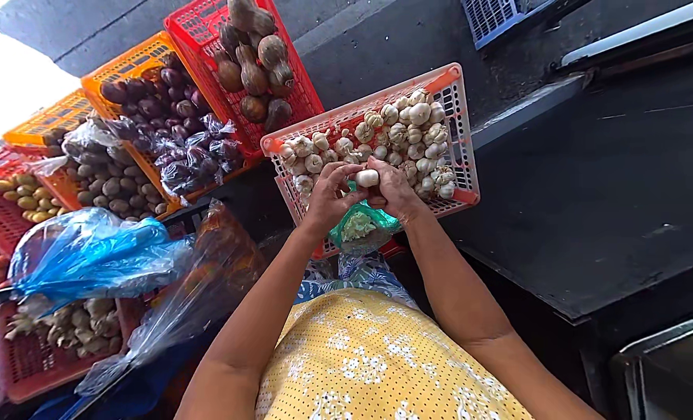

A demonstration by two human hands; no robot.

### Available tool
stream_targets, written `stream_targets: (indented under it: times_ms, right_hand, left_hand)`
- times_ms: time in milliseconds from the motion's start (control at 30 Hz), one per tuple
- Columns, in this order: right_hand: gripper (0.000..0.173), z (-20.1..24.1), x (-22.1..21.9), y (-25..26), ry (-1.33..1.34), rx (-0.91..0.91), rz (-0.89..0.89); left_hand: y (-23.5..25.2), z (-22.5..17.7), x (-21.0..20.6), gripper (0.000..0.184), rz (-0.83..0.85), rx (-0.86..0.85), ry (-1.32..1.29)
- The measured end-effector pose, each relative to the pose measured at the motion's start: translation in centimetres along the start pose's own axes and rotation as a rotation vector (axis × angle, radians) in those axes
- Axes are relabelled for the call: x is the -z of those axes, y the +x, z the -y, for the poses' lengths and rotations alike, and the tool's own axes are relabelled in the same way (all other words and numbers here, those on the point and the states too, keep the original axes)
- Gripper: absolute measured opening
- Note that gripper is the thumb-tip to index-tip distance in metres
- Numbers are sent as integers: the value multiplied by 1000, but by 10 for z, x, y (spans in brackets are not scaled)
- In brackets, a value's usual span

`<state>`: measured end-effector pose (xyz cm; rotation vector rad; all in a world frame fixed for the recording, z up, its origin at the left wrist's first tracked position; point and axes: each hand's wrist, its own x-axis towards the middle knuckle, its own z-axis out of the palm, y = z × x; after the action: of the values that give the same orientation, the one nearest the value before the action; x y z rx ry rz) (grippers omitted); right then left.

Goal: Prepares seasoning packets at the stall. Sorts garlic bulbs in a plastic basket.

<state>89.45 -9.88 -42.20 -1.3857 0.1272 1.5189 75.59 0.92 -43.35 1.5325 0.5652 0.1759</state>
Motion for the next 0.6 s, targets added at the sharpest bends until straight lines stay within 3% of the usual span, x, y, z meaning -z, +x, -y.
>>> stream_targets:
  times_ms: [100, 200, 267, 400, 600]
  right_hand:
    - [65, 4, -17, 2, -190, -11, -120]
    - [81, 3, -19, 8, -549, 89, -157]
    - [91, -2, -13, 14, -644, 145, -137]
    - [83, -3, -23, 7, -682, 247, -36]
    - [52, -18, -46, 9, -529, 377, -322]
  left_hand:
    - [-6, 2, 2, 32, -73, -45, 10]
    - [-11, -7, 11, 25, -78, 79, -138]
    - [-13, -10, 16, 20, -56, 174, -270]
    - [-19, -10, 24, 12, -33, 291, -496]
    - [-26, -21, 14, 19, -87, 346, -653]
